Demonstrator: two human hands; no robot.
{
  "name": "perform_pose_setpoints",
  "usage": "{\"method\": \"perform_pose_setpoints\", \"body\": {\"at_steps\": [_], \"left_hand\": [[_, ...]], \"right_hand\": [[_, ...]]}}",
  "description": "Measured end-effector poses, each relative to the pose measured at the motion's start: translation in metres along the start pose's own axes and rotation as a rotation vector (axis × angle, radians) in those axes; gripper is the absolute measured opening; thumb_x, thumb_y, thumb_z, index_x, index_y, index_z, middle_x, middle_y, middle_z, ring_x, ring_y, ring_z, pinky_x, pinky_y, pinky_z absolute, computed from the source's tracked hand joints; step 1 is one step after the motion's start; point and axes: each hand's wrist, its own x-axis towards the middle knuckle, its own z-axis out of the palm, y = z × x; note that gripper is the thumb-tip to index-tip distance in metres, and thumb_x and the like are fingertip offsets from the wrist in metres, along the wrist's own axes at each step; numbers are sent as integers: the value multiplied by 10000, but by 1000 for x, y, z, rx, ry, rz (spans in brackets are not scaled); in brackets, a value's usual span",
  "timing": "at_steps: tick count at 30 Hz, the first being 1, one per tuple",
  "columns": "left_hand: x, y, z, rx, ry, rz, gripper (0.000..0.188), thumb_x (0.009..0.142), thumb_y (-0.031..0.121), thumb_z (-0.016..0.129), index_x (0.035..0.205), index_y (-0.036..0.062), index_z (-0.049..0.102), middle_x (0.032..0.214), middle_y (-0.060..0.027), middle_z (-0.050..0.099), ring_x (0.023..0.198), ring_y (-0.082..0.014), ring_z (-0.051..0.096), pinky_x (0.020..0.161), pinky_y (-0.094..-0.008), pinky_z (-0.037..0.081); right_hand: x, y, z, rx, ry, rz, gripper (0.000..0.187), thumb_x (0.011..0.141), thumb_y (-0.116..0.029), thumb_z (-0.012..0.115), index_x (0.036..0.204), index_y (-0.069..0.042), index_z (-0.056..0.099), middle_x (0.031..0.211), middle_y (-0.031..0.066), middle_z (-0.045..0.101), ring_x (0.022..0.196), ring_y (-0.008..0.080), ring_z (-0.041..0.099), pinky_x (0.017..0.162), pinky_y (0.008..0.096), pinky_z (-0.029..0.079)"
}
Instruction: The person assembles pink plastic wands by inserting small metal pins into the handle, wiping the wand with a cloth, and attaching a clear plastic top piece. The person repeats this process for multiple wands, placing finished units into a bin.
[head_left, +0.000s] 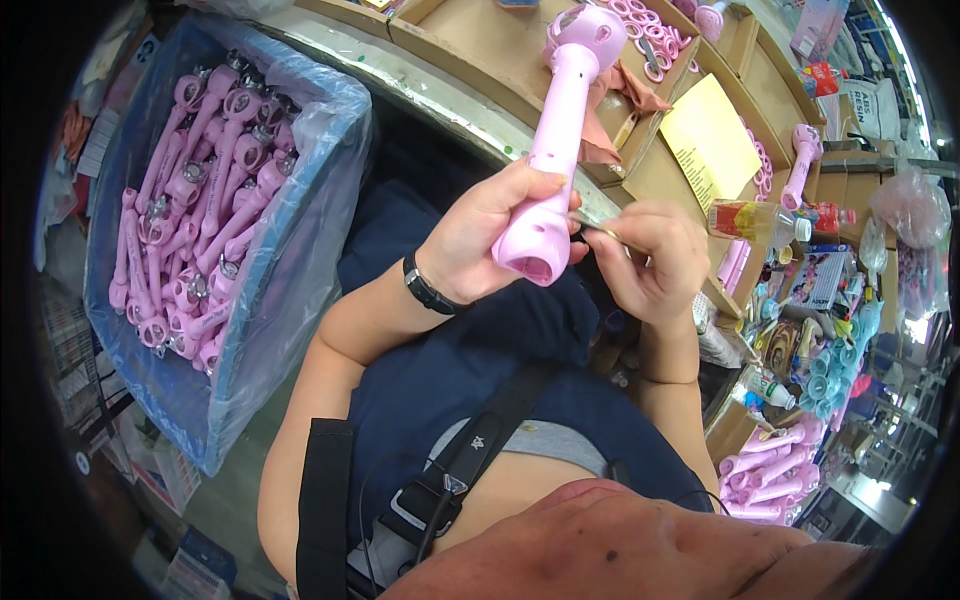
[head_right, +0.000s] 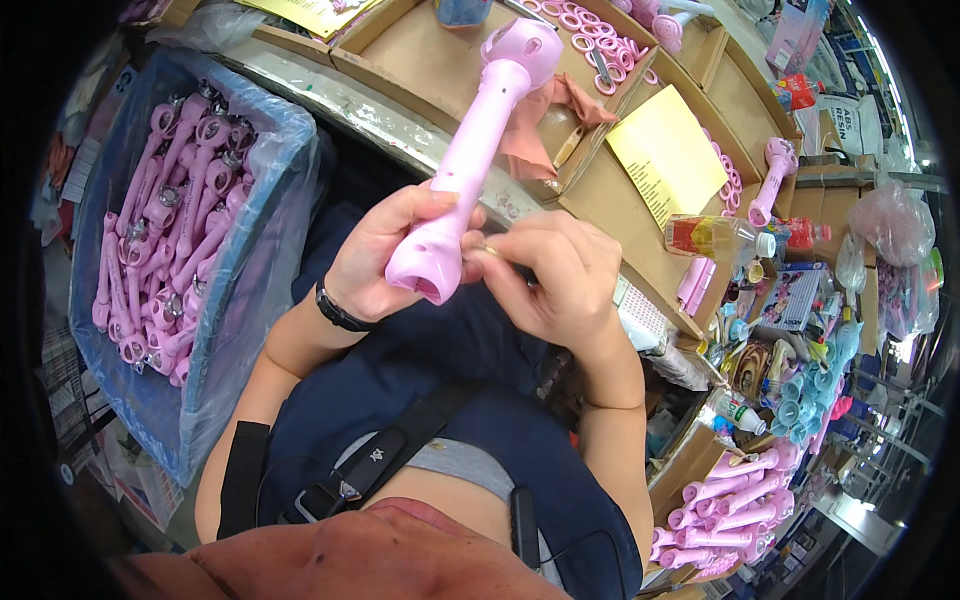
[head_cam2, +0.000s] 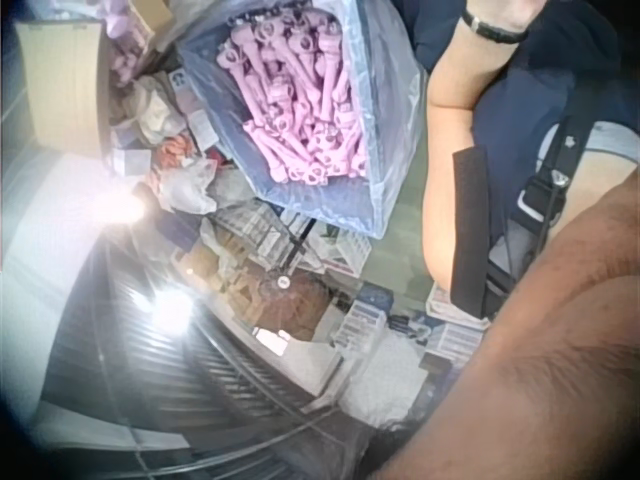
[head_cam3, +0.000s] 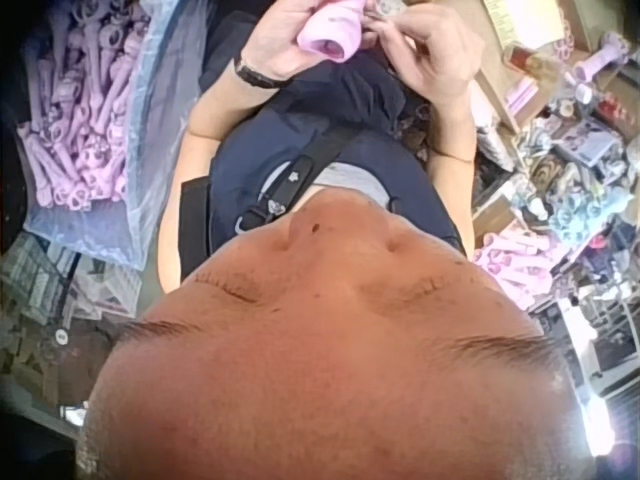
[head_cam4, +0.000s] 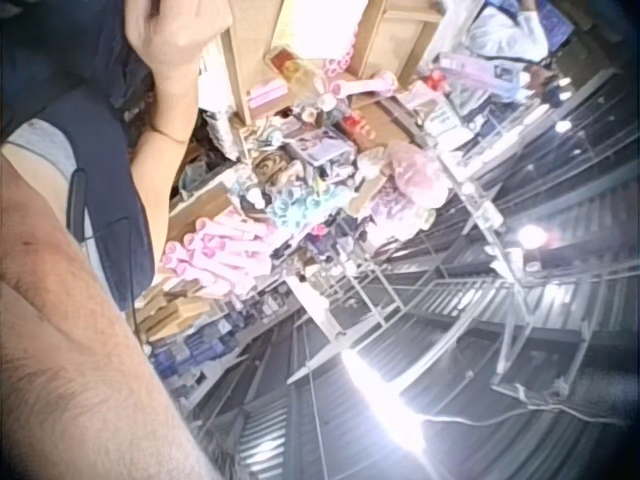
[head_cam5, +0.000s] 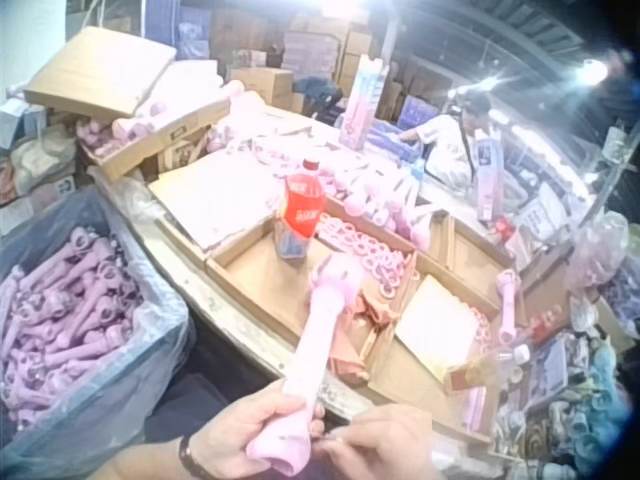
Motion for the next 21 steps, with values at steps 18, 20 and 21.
{"method": "perform_pose_setpoints", "body": {"at_steps": [18, 20, 21], "left_hand": [[-1, 0, -1, 71, 19, 17, 292, 894, 105, 577, 1147, 50, 442, 907, -64, 582, 772, -138, 610, 680, -298, 541], [0, 0, -2, 49, 0, 22, 291, 894, 105, 578, 1145, 45, 444, 906, -68, 582, 765, -145, 611, 668, -294, 534], [0, 0, -3, 71, 3, 24, 318, 895, 114, 568, 1172, 39, 430, 924, -81, 580, 783, -157, 607, 679, -310, 538]], "right_hand": [[1, -1, -5, -20, -114, -13, 268, 652, -147, 812, 805, -98, 598, 694, 42, 619, 555, 201, 600, 469, 287, 433], [2, 0, -4, -48, -31, 77, 264, 650, -163, 816, 788, -100, 600, 676, 41, 615, 527, 195, 582, 450, 279, 409], [2, 0, -4, 4, -34, -43, 258, 652, -162, 814, 778, -100, 599, 672, 42, 612, 522, 200, 580, 450, 289, 420]]}}
